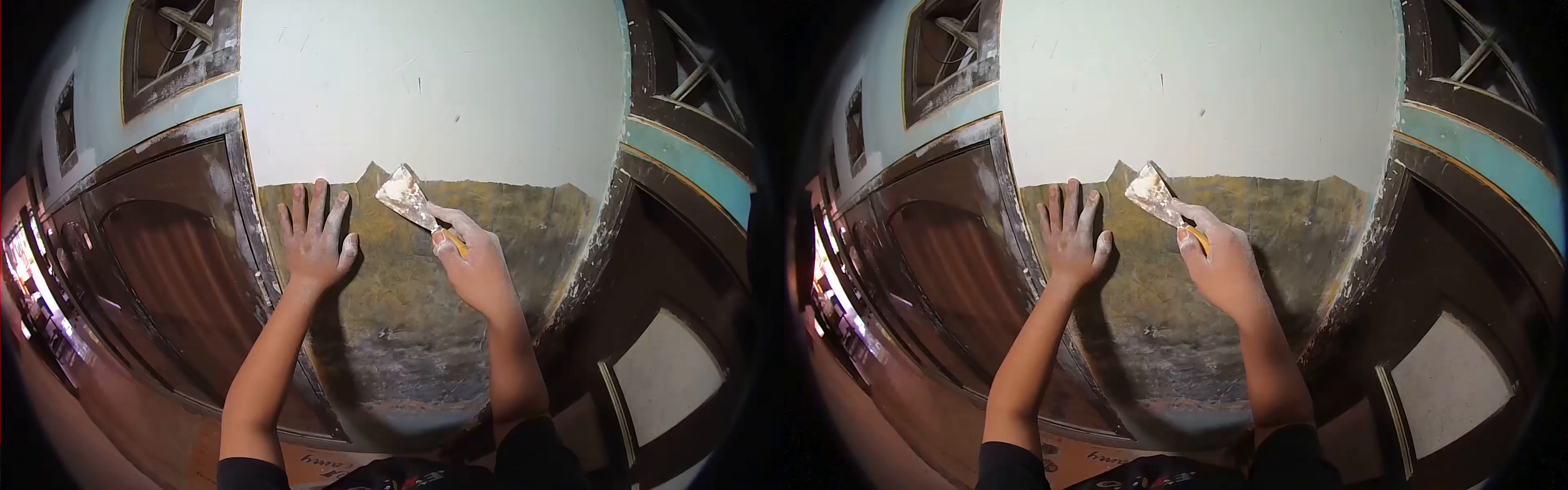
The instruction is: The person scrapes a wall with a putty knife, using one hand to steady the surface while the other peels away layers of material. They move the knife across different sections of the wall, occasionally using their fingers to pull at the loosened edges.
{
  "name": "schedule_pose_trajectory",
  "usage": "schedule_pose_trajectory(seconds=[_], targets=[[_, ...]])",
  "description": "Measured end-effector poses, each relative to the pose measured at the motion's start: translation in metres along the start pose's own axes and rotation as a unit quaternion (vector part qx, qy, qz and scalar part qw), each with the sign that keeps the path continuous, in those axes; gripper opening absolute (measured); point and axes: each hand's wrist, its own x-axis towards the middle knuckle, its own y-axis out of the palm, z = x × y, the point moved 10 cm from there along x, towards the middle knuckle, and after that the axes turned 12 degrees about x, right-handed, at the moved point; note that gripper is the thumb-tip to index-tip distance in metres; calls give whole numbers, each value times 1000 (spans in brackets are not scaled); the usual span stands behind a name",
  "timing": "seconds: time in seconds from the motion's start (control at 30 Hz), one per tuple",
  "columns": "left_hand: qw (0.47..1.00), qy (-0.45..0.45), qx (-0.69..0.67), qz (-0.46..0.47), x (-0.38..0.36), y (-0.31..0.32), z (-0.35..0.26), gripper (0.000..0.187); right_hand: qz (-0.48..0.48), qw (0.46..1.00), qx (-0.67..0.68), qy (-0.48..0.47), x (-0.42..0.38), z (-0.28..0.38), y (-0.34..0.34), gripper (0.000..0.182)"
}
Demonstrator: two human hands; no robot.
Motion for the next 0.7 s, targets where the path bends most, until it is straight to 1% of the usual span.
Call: schedule_pose_trajectory(seconds=[0.17, 0.27, 0.33, 0.37, 0.43, 0.47, 0.5, 0.57, 0.6, 0.63, 0.7], targets=[[1000, 2, 2, -1, -1, 0, -1, 68, 8, 1000, -12, 15, 1, -2, 0, 36], [1000, 1, 0, -6, -1, -1, -1, 67, 6, 1000, -10, 7, 1, -4, 0, 36], [1000, -2, -2, -7, 0, -1, -1, 65, -2, 999, -30, -24, 2, 0, -1, 36], [1000, -2, -2, -6, -1, 0, -1, 65, -2, 999, -30, -23, 2, 1, -1, 36], [1000, -5, -6, -4, -1, 1, 1, 73, 9, 999, -24, 27, 1, -3, 0, 36], [1000, 1, -2, -15, 0, -2, 0, 64, -9, 1000, 1, -27, -1, -4, 1, 35], [1000, 1, -2, -15, 0, -2, 0, 64, -9, 1000, 0, -28, -5, -8, 5, 35], [1000, 0, -5, -11, 0, -2, 0, 65, -34, 997, 35, 55, -19, -31, 13, 33], [1000, -4, -3, -4, 0, -1, 0, 66, -55, 990, 107, 74, -26, -49, 23, 31], [1000, -4, -3, -4, 0, -2, -1, 66, -45, 972, 153, 175, -34, -65, 37, 28], [1000, -9, -5, 6, 1, -2, 0, 67, -18, 954, 220, 205, -40, -81, 60, 24]])
